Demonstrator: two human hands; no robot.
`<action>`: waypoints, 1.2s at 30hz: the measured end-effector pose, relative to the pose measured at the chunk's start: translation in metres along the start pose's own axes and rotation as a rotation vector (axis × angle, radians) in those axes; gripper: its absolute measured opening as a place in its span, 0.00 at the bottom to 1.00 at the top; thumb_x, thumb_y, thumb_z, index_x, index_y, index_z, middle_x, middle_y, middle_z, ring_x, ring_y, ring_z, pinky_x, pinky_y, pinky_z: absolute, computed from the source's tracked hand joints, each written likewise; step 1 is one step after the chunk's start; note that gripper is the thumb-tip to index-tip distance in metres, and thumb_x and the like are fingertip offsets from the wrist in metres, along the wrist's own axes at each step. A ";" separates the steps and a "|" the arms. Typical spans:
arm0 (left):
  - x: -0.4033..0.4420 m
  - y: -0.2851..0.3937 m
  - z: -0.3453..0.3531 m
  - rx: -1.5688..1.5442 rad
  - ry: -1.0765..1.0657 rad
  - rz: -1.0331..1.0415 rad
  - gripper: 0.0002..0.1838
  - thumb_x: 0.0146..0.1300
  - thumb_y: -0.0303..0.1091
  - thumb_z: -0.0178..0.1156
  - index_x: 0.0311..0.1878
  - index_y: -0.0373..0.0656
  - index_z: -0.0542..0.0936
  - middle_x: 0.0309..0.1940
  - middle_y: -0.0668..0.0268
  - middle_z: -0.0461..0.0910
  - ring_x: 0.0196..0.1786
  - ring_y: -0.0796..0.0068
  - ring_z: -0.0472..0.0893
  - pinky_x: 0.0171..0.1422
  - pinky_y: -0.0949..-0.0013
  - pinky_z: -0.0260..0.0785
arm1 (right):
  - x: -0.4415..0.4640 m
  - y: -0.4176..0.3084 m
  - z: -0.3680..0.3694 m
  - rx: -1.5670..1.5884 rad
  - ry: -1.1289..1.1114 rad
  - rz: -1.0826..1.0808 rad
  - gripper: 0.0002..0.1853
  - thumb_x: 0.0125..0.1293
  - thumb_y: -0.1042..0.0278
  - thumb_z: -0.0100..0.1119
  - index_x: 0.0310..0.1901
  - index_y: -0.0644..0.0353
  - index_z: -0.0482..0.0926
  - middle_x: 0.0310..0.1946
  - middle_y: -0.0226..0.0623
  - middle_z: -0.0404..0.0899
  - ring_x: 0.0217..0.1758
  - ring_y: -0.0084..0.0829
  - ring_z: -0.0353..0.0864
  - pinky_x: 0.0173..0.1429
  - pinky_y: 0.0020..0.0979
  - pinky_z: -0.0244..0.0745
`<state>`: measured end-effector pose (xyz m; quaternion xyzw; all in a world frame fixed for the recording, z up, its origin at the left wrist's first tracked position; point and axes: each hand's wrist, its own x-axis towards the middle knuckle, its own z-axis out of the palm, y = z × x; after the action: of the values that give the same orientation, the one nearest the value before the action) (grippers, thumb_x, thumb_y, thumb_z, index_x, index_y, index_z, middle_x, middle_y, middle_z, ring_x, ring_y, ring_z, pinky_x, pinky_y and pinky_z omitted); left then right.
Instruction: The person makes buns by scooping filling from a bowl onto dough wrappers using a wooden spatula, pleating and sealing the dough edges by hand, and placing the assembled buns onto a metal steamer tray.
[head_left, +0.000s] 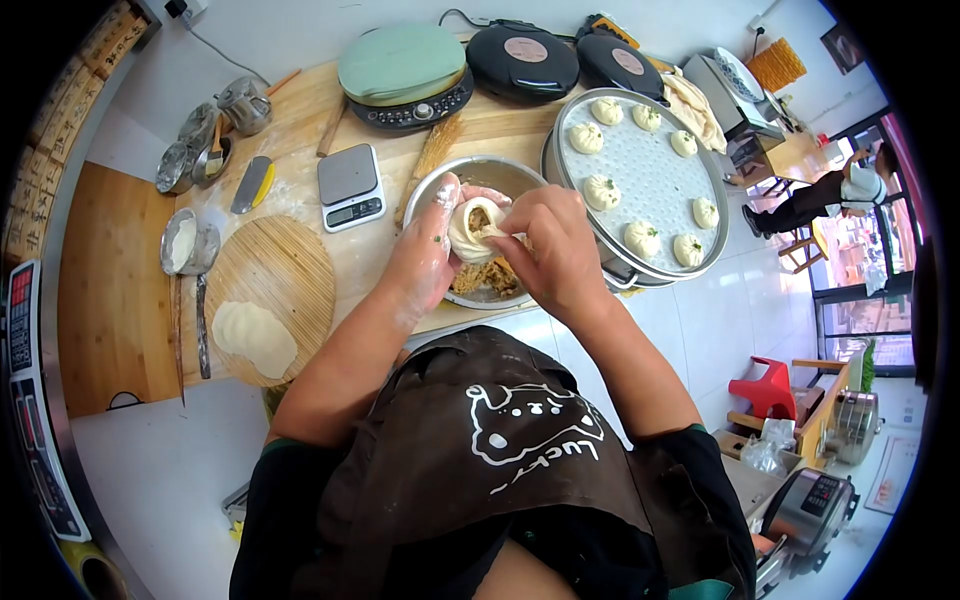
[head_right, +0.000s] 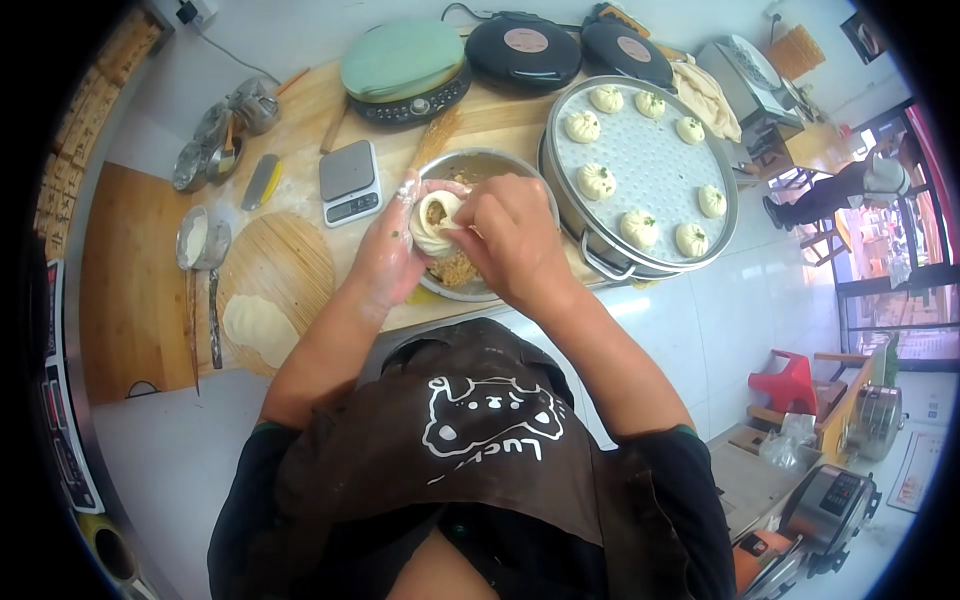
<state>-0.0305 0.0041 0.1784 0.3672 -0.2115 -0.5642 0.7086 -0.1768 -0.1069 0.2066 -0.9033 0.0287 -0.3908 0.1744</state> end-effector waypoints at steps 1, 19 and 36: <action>-0.001 0.004 0.002 0.024 0.007 -0.014 0.28 0.82 0.55 0.38 0.58 0.39 0.77 0.51 0.62 0.81 0.54 0.75 0.80 0.62 0.67 0.72 | 0.001 -0.001 -0.001 -0.006 0.008 0.018 0.18 0.52 0.70 0.75 0.44 0.56 0.79 0.38 0.35 0.77 0.45 0.40 0.77 0.50 0.39 0.66; 0.010 0.025 0.019 0.189 0.082 -0.111 0.30 0.81 0.57 0.40 0.55 0.37 0.79 0.48 0.63 0.81 0.51 0.76 0.81 0.57 0.70 0.74 | 0.013 -0.003 -0.014 -0.078 -0.004 -0.034 0.17 0.52 0.71 0.74 0.43 0.54 0.77 0.38 0.34 0.76 0.45 0.39 0.77 0.49 0.40 0.66; 0.023 0.001 0.033 -0.121 -0.106 0.234 0.32 0.80 0.60 0.40 0.57 0.38 0.77 0.48 0.61 0.82 0.51 0.74 0.82 0.59 0.67 0.74 | 0.021 -0.012 -0.022 0.018 0.139 0.156 0.13 0.56 0.75 0.72 0.37 0.58 0.76 0.35 0.34 0.76 0.37 0.37 0.75 0.46 0.37 0.66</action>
<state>-0.0477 -0.0272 0.1977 0.2660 -0.2556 -0.5080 0.7784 -0.1796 -0.1063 0.2391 -0.8675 0.1077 -0.4379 0.2099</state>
